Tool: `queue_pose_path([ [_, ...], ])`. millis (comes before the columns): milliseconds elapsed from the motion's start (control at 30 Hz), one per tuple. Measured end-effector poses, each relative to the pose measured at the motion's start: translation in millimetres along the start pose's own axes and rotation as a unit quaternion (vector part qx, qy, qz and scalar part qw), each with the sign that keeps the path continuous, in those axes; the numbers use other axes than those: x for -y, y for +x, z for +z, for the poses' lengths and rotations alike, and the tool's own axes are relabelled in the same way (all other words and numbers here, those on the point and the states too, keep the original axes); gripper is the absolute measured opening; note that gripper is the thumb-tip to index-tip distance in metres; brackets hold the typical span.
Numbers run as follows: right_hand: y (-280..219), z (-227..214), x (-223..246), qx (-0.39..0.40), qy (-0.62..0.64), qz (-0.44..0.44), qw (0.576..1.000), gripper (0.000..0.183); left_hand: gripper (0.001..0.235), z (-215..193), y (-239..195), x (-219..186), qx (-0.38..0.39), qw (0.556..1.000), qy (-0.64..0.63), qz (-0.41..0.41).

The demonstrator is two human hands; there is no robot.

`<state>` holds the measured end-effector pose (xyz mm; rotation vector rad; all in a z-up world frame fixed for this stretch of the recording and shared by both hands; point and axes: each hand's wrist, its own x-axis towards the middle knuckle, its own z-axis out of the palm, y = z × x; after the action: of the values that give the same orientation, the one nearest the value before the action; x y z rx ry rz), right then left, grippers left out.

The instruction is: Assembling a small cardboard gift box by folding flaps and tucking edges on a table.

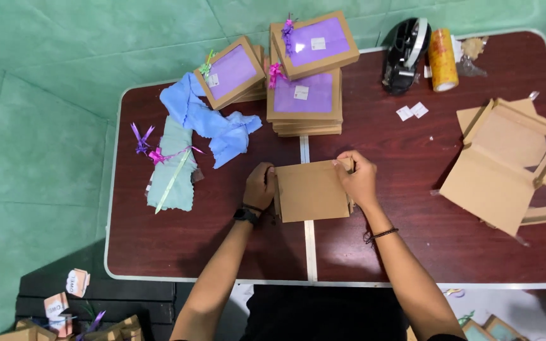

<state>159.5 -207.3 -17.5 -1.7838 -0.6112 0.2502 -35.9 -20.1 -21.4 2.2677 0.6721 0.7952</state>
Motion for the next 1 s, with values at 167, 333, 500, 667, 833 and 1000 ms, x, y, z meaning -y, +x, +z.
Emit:
queue_pose_path([
  [167,-1.0,2.8,4.9,-0.012,-0.02,0.009,1.0,0.014,0.029,-3.2,-0.4,2.0,0.015,1.0,0.003,0.018],
  [333,1.7,8.5,2.1,-0.012,-0.047,0.012,0.999,0.015,0.03,-0.3,-0.1,5.7,0.007,1.0,0.019,0.006],
  [500,-2.6,13.1,-0.5,-0.017,-0.087,-0.001,0.996,0.014,0.028,-2.5,-1.5,8.1,0.01,1.0,-0.009,-0.009],
  [667,-0.8,14.8,-13.0,-0.029,-0.109,-0.009,0.994,0.016,0.028,-5.3,-3.1,6.6,0.031,0.999,-0.03,-0.021],
  [833,-5.8,13.5,-10.2,-0.032,-0.118,-0.008,0.993,0.016,0.025,-8.4,-6.5,3.8,0.037,0.998,-0.048,-0.031],
  [1000,-0.2,16.3,-14.2,-0.038,-0.122,-0.001,0.992,0.02,0.019,-11.5,2.1,-1.4,0.051,0.997,-0.035,-0.039],
])
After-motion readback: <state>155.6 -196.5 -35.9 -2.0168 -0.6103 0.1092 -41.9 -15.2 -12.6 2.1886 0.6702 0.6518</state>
